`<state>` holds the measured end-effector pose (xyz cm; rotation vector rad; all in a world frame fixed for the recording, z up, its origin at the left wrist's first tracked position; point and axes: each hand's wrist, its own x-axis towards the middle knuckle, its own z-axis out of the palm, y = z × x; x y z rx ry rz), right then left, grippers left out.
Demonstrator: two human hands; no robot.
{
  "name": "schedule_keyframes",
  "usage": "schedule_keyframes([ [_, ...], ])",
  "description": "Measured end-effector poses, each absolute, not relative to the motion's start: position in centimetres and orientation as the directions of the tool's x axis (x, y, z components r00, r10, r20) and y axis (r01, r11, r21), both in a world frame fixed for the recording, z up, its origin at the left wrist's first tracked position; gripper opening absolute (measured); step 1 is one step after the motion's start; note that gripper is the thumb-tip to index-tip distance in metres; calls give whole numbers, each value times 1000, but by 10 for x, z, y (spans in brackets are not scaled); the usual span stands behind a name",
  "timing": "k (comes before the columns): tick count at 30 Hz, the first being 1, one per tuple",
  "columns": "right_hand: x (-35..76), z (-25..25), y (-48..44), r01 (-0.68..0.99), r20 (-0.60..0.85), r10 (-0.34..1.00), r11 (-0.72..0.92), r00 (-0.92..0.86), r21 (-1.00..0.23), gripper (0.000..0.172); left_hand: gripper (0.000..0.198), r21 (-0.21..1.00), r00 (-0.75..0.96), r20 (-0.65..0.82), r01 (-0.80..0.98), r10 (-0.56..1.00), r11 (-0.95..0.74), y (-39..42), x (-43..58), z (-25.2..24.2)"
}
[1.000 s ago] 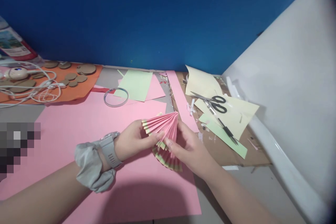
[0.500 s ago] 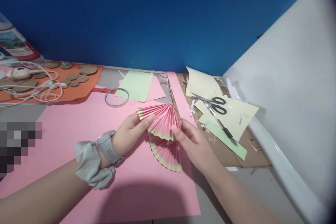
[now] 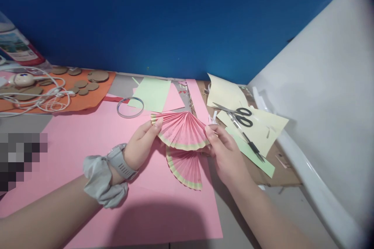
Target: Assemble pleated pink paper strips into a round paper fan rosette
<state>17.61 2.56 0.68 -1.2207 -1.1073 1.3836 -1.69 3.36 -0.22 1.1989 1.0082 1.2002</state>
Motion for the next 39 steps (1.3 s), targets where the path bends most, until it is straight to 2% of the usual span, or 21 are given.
schedule_keyframes([
  [4, 177, 7, 27, -177, -156, 988, -157, -19, -972, 17, 36, 993, 161, -18, -116, 987, 37, 34, -17, -3],
  [7, 177, 7, 26, -195, -158, 987, -156, -2, -968, 18, 36, 991, 163, 0, -132, 987, 22, 35, -17, -4],
  [14, 179, 8, 27, -131, -146, 989, -143, 13, -981, 20, 30, 960, 201, -60, -257, 978, 112, 37, -18, -8],
  [24, 183, 9, 29, -100, -126, 991, -121, 52, -988, 17, 18, 953, 112, -27, -296, 993, 59, 38, -17, -5],
  [28, 184, 9, 30, -87, -154, 988, -150, 34, -985, 19, 20, 955, 54, -10, -295, 998, 26, 40, -18, -6],
  [39, 184, 8, 33, -100, -156, 988, -155, 1, -983, 29, 27, 944, 63, -125, -299, 990, 138, 45, -24, -7],
])
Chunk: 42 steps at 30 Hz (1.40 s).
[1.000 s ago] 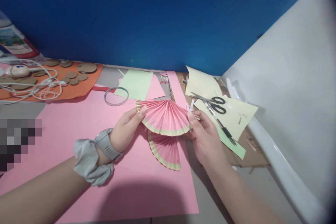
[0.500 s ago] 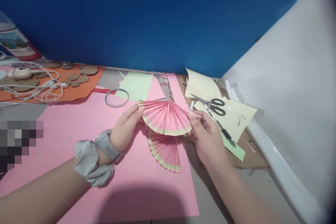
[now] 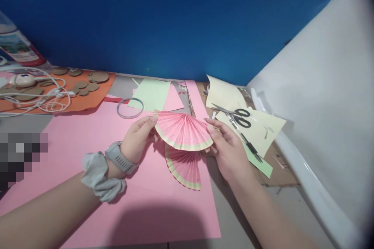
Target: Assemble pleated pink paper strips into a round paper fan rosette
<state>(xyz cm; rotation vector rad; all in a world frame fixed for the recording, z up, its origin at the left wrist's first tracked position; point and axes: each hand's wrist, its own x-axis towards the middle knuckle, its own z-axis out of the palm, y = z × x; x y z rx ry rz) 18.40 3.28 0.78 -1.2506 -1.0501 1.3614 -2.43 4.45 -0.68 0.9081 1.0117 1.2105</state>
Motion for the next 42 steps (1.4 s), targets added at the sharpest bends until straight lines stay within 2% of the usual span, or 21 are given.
schedule_keyframes([
  [3, 182, 8, 30, -53, -136, 991, -135, 16, -989, 30, 27, 946, 114, -91, -300, 989, 122, 42, -25, -6],
  [6, 178, 9, 24, 48, -65, 995, -68, 71, -997, 28, 27, 961, 289, -40, -250, 956, 116, 32, -21, -3],
  [7, 176, 9, 21, 79, -32, 995, -39, 91, -996, 27, 25, 967, 320, -15, -238, 947, 95, 27, -18, -1],
  [9, 175, 11, 17, 134, 30, 992, 14, 121, -991, 25, 37, 980, 410, 105, -199, 906, -23, 18, -12, 3],
  [12, 175, 13, 15, 137, 64, 990, 47, 128, -989, 25, 17, 993, 389, 65, -117, 919, -20, 9, -3, 8],
  [16, 173, 11, 17, -20, 78, 995, 79, 56, -997, 37, 45, 998, 320, -37, -38, 947, 52, 7, 1, 7],
  [18, 170, 9, 15, 23, 160, 985, 159, 56, -987, 38, 48, 994, 275, -83, -43, 958, 98, 9, 1, 4],
  [20, 166, 8, 10, 205, 298, 953, 282, 53, -937, 31, 48, 982, 246, -133, -99, 960, 161, 9, 1, 1],
  [22, 163, 9, 4, 426, 443, 890, 443, -107, -789, 21, 46, 965, 237, -174, -151, 956, 213, 9, 2, -2],
  [24, 161, 11, 0, 535, 486, 818, 571, -308, -623, 18, 44, 961, 242, -182, -162, 953, 225, 7, 2, -5],
  [25, 160, 12, -2, 554, 476, 801, 596, -362, -581, 18, 44, 965, 250, -177, -149, 952, 218, 6, 2, -5],
  [31, 161, 11, 1, 584, 375, 859, 512, -349, -630, 16, 41, 990, 232, -137, 15, 963, 137, 3, 3, -3],
  [36, 163, 9, 1, 590, 370, 868, 496, -330, -637, 16, 40, 992, 237, -122, 56, 964, 112, 4, 3, -1],
  [42, 160, 7, 0, 545, 351, 901, 435, -257, -717, 15, 35, 993, 194, -86, 97, 977, 68, 2, 6, 0],
])
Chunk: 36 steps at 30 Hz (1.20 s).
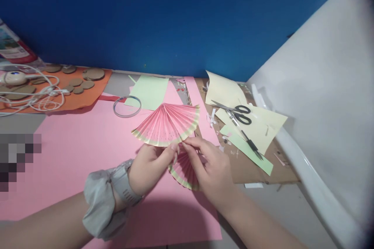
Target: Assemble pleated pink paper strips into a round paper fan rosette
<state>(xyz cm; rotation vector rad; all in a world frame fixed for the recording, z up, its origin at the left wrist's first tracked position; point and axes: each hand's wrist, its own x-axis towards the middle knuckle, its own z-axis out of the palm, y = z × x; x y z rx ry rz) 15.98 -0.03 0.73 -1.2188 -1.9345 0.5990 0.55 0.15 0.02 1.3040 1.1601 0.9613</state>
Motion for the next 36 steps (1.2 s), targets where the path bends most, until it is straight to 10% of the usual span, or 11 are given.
schedule_keyframes([
  [36, 150, 11, -1, 397, 198, 968, 244, -153, -885, 10, 20, 981, 174, 116, 131, 978, -140, 3, 7, 0],
])
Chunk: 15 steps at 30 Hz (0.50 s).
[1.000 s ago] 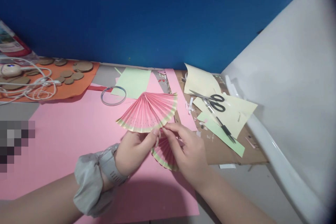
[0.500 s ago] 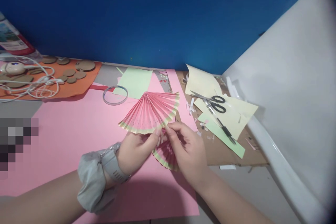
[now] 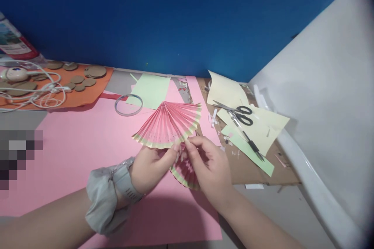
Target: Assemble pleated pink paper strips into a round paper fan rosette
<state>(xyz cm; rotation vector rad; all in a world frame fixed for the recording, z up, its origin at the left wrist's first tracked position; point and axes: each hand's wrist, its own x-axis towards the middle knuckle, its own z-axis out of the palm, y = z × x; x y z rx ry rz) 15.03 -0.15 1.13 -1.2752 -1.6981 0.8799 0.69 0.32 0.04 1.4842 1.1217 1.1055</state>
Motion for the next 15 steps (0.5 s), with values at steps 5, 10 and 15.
schedule_keyframes([
  [5, 152, 11, -2, 381, 190, 969, 237, -157, -894, 9, 21, 980, 171, 126, 134, 977, -150, 2, 7, 1],
  [10, 152, 11, -2, 377, 193, 966, 245, -169, -893, 10, 21, 981, 182, 112, 135, 977, -138, 3, 6, 2],
  [15, 152, 13, -1, 396, 210, 962, 264, -175, -879, 11, 23, 985, 181, 88, 129, 979, -112, 4, 6, 5],
])
